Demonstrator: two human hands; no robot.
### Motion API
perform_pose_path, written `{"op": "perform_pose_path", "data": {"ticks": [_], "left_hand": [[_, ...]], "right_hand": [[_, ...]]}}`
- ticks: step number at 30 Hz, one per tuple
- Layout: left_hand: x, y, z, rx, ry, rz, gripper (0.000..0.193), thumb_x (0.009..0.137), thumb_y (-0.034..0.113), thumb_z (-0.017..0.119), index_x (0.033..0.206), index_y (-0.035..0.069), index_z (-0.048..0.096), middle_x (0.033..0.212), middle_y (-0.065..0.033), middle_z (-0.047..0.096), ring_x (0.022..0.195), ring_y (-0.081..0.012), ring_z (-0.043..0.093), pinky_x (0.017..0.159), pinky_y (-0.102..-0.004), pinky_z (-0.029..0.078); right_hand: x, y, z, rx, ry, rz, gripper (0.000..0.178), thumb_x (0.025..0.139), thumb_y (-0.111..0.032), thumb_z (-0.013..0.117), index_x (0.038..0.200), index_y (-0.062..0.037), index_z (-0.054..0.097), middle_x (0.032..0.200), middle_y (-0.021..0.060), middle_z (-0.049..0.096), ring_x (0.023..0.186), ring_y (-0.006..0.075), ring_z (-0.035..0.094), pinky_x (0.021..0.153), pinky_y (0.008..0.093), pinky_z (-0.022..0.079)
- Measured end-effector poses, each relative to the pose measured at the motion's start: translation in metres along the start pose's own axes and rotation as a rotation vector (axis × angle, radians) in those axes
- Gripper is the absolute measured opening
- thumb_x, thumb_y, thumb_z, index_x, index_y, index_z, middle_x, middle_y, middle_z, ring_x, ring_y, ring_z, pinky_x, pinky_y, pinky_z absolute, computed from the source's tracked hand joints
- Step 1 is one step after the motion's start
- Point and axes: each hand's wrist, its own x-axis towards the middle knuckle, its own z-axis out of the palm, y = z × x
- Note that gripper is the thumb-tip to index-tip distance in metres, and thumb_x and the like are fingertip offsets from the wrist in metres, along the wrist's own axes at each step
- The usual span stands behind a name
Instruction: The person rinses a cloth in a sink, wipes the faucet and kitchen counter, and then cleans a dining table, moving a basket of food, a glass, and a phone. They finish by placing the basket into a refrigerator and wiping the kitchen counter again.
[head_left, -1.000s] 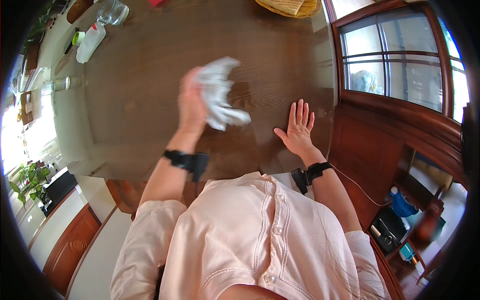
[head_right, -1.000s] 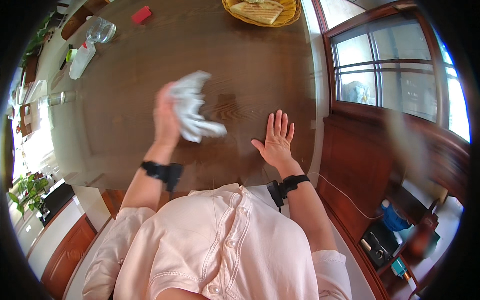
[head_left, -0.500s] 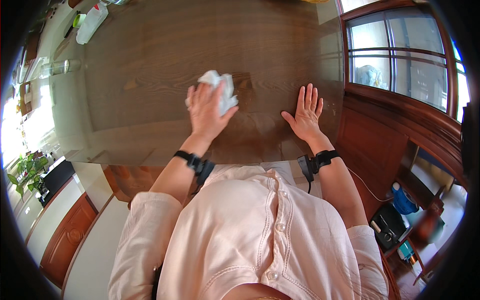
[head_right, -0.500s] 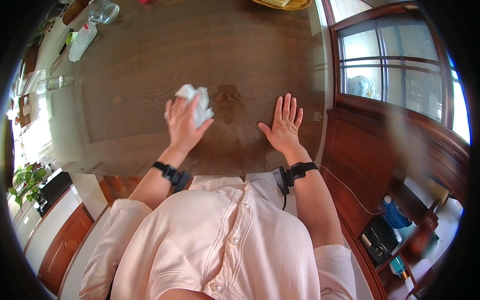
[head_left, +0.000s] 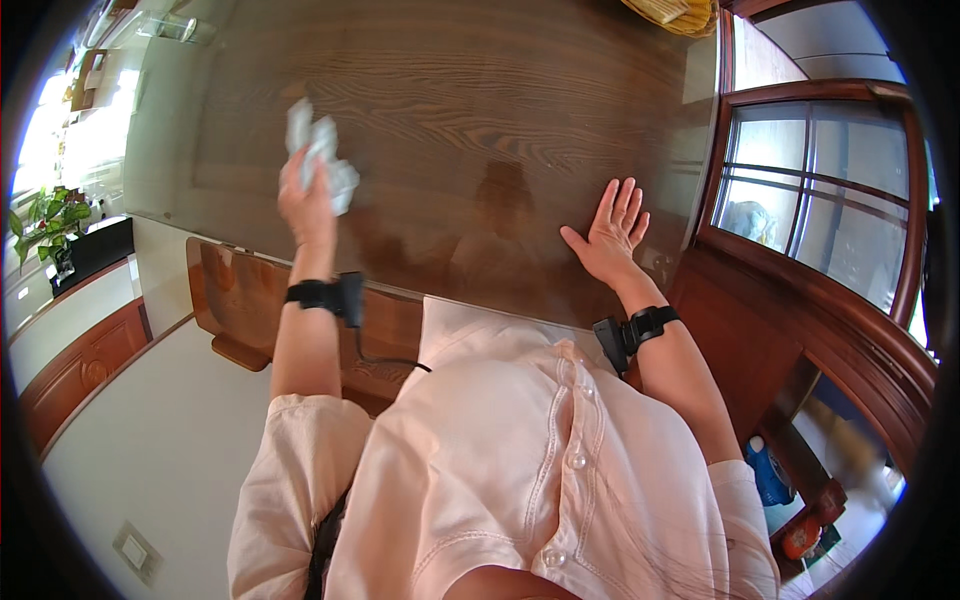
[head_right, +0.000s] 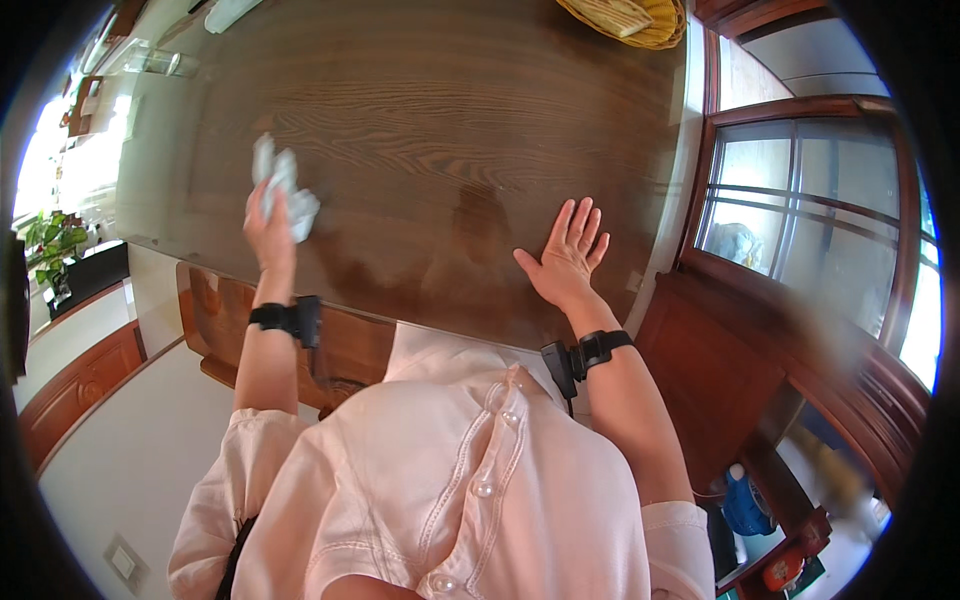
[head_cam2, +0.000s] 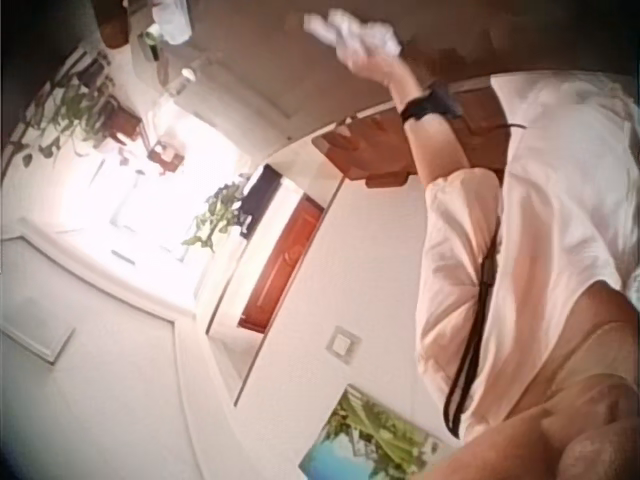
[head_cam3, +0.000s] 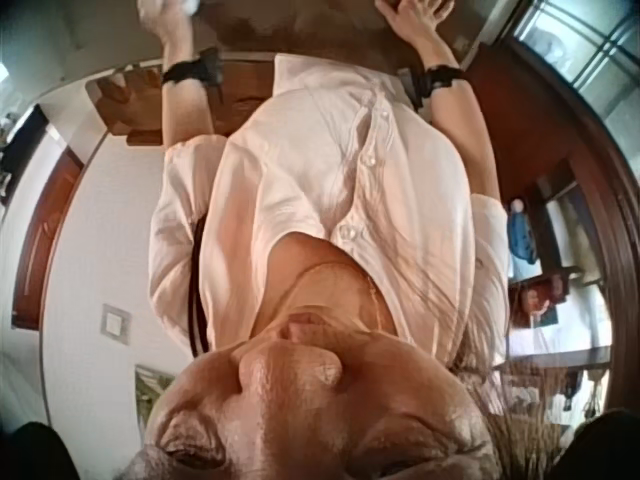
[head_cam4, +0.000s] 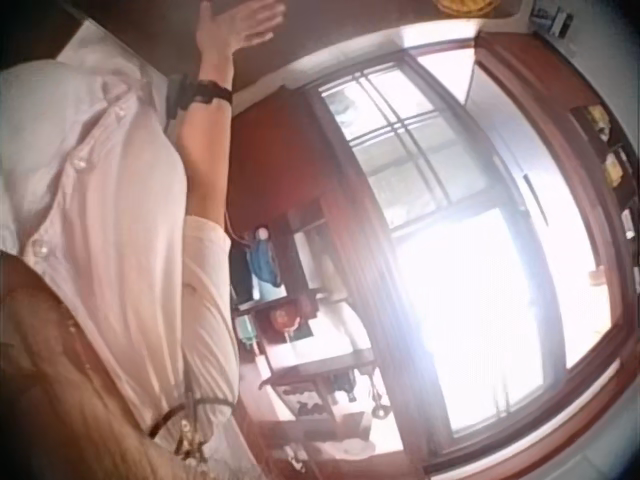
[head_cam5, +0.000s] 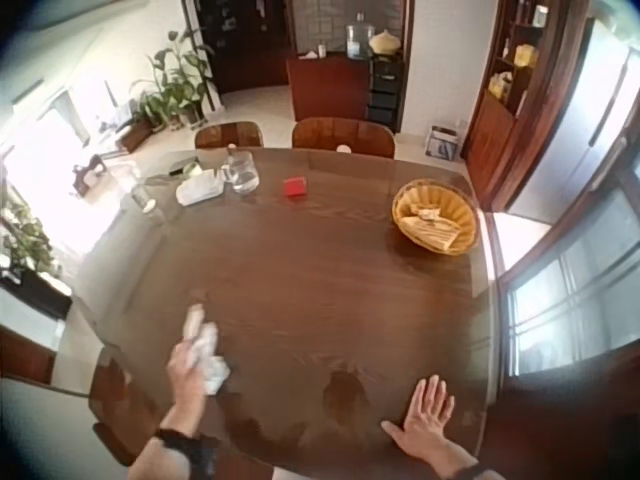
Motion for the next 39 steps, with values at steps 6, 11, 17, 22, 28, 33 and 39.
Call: {"op": "perform_pose_path", "data": {"ticks": [6, 11, 17, 22, 28, 33, 39], "left_hand": [[-0.083, -0.035, 0.003, 0.529, 0.061, 0.262, 0.042, 0.085, 0.029, 0.066, 0.121, 0.009, 0.063, 0.122, -0.0153, 0.061, 0.119, -0.0347, 0.052, 0.105, -0.0471, 0.035], [-0.162, 0.107, 0.103, 0.329, -0.158, 0.431, 0.048, 0.077, 0.028, 0.072, 0.122, 0.015, 0.063, 0.126, -0.0203, 0.057, 0.122, -0.0368, 0.05, 0.106, -0.0534, 0.033], [-0.158, 0.143, 0.142, -0.09, -0.292, 0.453, 0.033, 0.075, 0.014, 0.071, 0.108, 0.014, 0.068, 0.11, -0.0092, 0.065, 0.106, -0.0263, 0.061, 0.097, -0.0409, 0.043], [-0.104, 0.123, 0.037, -0.352, -0.194, -0.297, 0.024, 0.088, 0.016, 0.066, 0.11, 0.007, 0.066, 0.103, -0.0111, 0.065, 0.093, -0.0215, 0.063, 0.085, -0.0356, 0.05], [-0.013, -0.094, -0.075, -0.256, 0.394, -0.311, 0.037, 0.096, 0.029, 0.058, 0.119, 0.0, 0.06, 0.116, -0.0138, 0.064, 0.101, -0.0249, 0.063, 0.089, -0.035, 0.05], [0.01, -0.09, -0.034, 0.49, 0.272, 0.081, 0.051, 0.084, 0.038, 0.066, 0.122, 0.004, 0.06, 0.12, -0.0188, 0.062, 0.118, -0.0356, 0.053, 0.103, -0.0461, 0.037], [-0.026, 0.042, 0.076, 0.347, -0.1, 0.37, 0.057, 0.077, 0.039, 0.071, 0.124, 0.008, 0.06, 0.128, -0.0232, 0.055, 0.125, -0.0362, 0.047, 0.111, -0.0498, 0.027]], "right_hand": [[-0.007, -0.006, -0.011, 0.038, -0.075, -0.056, 0.12, 0.081, -0.05, 0.068, 0.149, -0.0019, -0.019, 0.155, 0.023, -0.025, 0.144, 0.038, -0.025, 0.111, 0.0573, -0.014], [-0.006, 0.007, -0.019, 0.092, -0.069, -0.094, 0.125, 0.077, -0.044, 0.074, 0.149, -0.0021, -0.02, 0.155, 0.0231, -0.025, 0.144, 0.0375, -0.025, 0.112, 0.0564, -0.014], [-0.006, -0.01, -0.019, -0.036, -0.116, -0.078, 0.128, 0.075, -0.044, 0.076, 0.149, -0.003, -0.02, 0.155, 0.0235, -0.025, 0.144, 0.0374, -0.024, 0.113, 0.0552, -0.012], [-0.003, 0.01, -0.015, -0.025, -0.077, -0.059, 0.126, 0.075, -0.043, 0.075, 0.149, -0.0038, -0.02, 0.156, 0.023, -0.024, 0.144, 0.0376, -0.024, 0.113, 0.0551, -0.011], [-0.006, 0.008, -0.014, -0.06, -0.074, -0.069, 0.128, 0.074, -0.039, 0.076, 0.149, -0.0041, -0.022, 0.155, 0.0246, -0.025, 0.144, 0.0388, -0.024, 0.113, 0.056, -0.011], [-0.006, 0.01, -0.01, -0.045, -0.087, -0.06, 0.129, 0.074, -0.038, 0.077, 0.149, -0.0045, -0.022, 0.155, 0.0246, -0.025, 0.144, 0.0388, -0.024, 0.113, 0.056, -0.011], [-0.007, 0.009, -0.011, -0.041, -0.056, -0.021, 0.13, 0.072, -0.038, 0.079, 0.149, -0.003, -0.019, 0.155, 0.0246, -0.024, 0.144, 0.0386, -0.024, 0.113, 0.0555, -0.011]]}}
